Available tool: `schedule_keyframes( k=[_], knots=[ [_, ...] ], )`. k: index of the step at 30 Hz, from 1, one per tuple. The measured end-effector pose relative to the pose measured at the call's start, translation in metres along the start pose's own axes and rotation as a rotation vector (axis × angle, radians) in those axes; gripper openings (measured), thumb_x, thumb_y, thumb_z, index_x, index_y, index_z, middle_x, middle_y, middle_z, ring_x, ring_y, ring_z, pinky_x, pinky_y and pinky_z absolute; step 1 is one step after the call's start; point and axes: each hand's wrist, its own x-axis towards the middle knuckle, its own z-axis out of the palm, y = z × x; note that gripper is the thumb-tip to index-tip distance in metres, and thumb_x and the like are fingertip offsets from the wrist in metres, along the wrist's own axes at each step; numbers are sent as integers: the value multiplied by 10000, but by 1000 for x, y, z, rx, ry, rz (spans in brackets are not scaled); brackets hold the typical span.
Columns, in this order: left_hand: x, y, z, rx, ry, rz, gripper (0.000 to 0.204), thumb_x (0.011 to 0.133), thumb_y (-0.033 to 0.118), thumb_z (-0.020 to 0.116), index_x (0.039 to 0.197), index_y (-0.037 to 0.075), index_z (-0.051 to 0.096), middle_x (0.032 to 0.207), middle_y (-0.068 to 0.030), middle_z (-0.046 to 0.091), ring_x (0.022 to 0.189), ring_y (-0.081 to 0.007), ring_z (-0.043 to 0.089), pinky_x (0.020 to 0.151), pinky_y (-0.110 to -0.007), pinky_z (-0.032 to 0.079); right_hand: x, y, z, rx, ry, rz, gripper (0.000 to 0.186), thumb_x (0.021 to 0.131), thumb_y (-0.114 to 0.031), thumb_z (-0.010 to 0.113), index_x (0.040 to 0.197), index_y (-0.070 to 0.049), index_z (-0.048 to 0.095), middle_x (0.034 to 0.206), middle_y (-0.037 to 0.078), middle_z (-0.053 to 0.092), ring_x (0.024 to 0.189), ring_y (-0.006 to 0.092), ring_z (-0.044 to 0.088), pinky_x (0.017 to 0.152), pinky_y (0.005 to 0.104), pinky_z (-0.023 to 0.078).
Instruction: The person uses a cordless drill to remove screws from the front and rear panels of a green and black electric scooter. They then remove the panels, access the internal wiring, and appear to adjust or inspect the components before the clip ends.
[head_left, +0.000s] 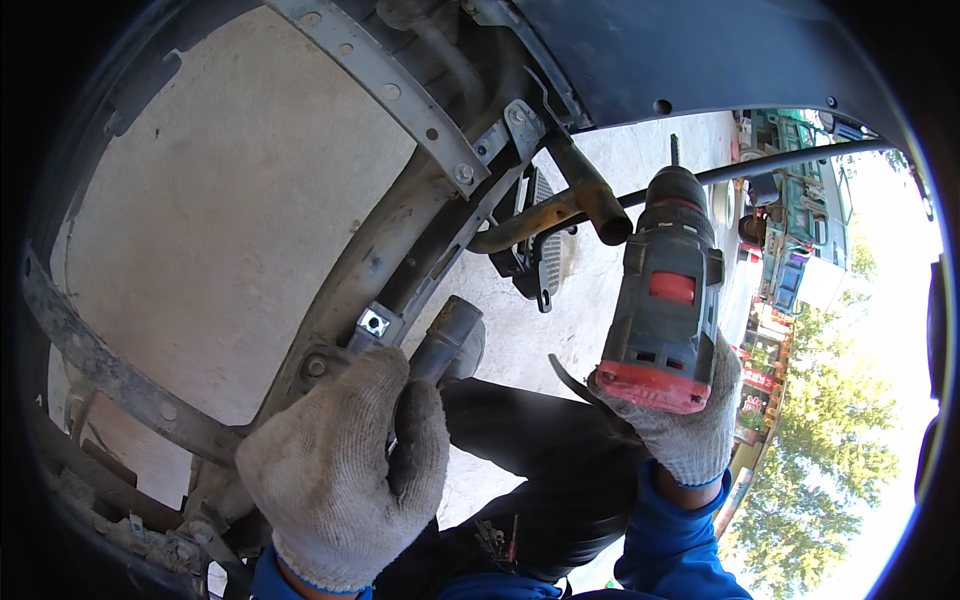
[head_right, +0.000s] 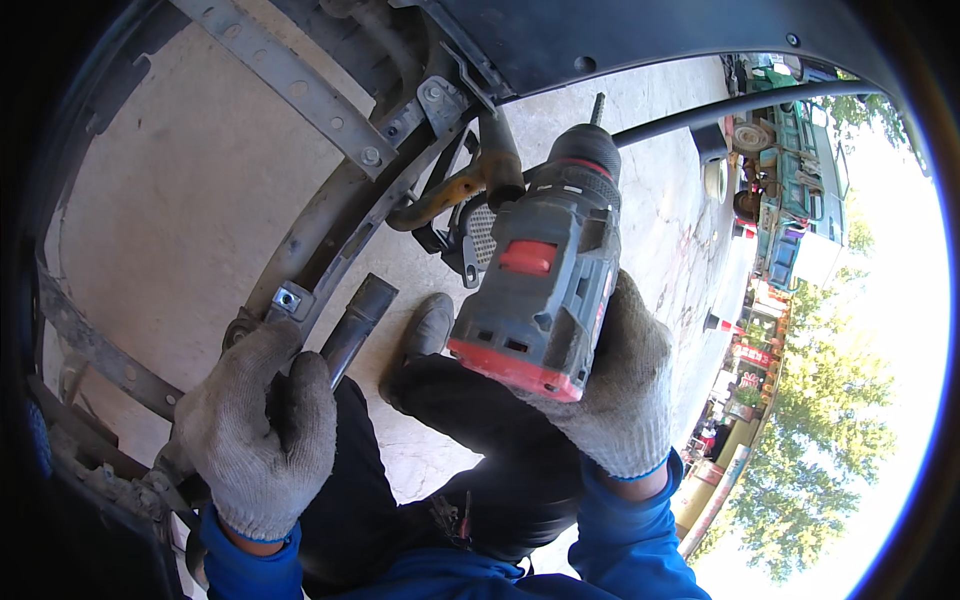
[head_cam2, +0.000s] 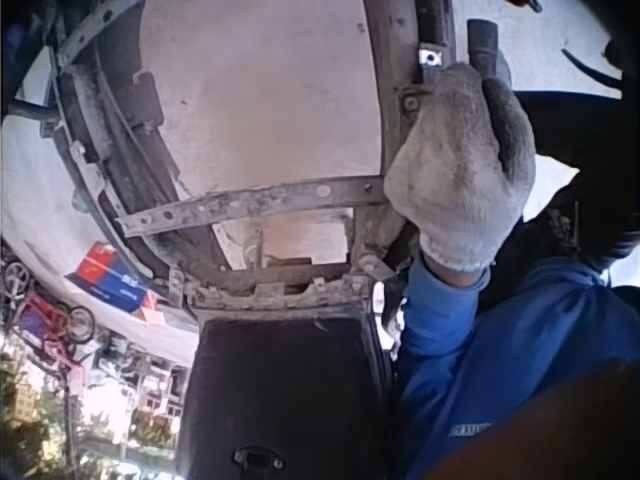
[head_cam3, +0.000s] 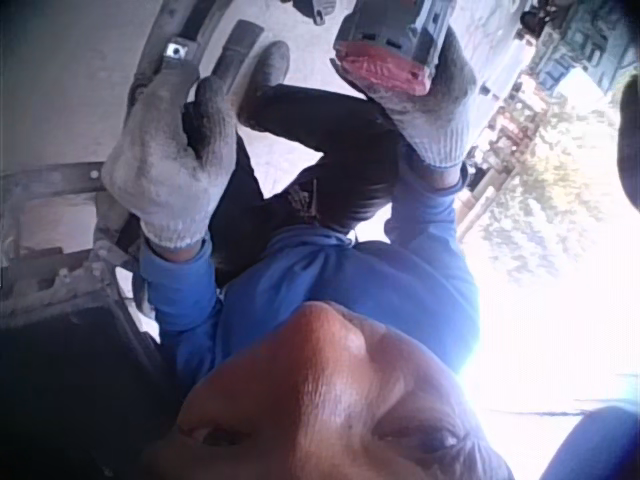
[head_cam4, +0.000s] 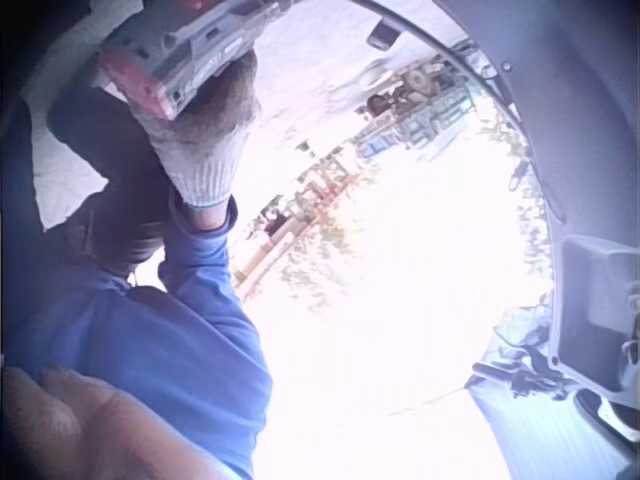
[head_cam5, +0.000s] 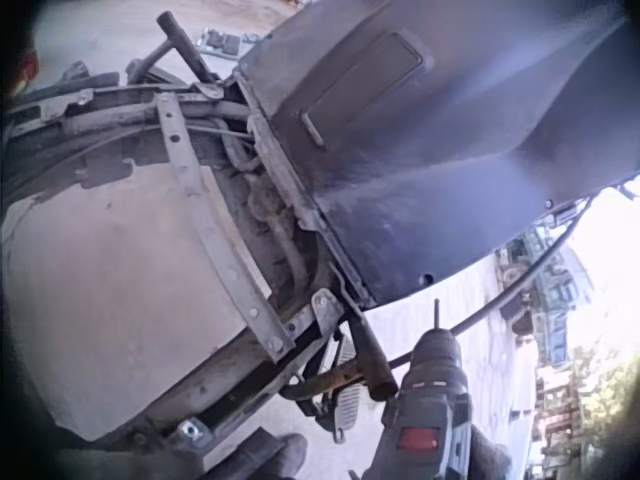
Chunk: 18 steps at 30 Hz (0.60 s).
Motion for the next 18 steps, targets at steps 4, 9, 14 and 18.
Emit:
schedule_keyframes(
  k=[4, 9, 14, 18],
  knots=[
    [-1, 3, -1, 15, 39, 29, 205, 915, 82, 749, 1063, -56, 718, 822, -195, 736, 702, -298, 782, 592, -359, 630, 2, -1, 0, -13, -2, 9, 813, 704, -217, 977, 1371, -9, 559, 1165, 123, 731, 1042, 218, 733, 921, 362, 593],
    [-1, -3, 1, -33, -26, -6, 204, 913, 73, 749, 1064, -60, 716, 821, -195, 733, 709, -304, 782, 603, -360, 634, 7, -8, 4, -1, 4, 28, 790, 707, -171, 970, 1368, -9, 568, 1175, 131, 734, 1041, 227, 740, 918, 368, 612],
    [-2, 2, 1, 0, -39, -18, 208, 905, 73, 762, 1059, -61, 719, 831, -199, 737, 725, -307, 785, 611, -356, 638, 15, -19, 4, 19, -6, 24, 769, 710, -124, 964, 1366, -8, 578, 1186, 138, 736, 1040, 235, 747, 916, 375, 631],
    [-3, 4, 3, 3, -36, -25, 206, 905, 77, 766, 1052, -59, 722, 843, -201, 743, 734, -308, 788, 616, -357, 642, 24, -26, 6, -67, -14, -7, 754, 714, -86, 957, 1364, -4, 584, 1192, 140, 738, 1045, 233, 749, 914, 371, 642]
  ],
)
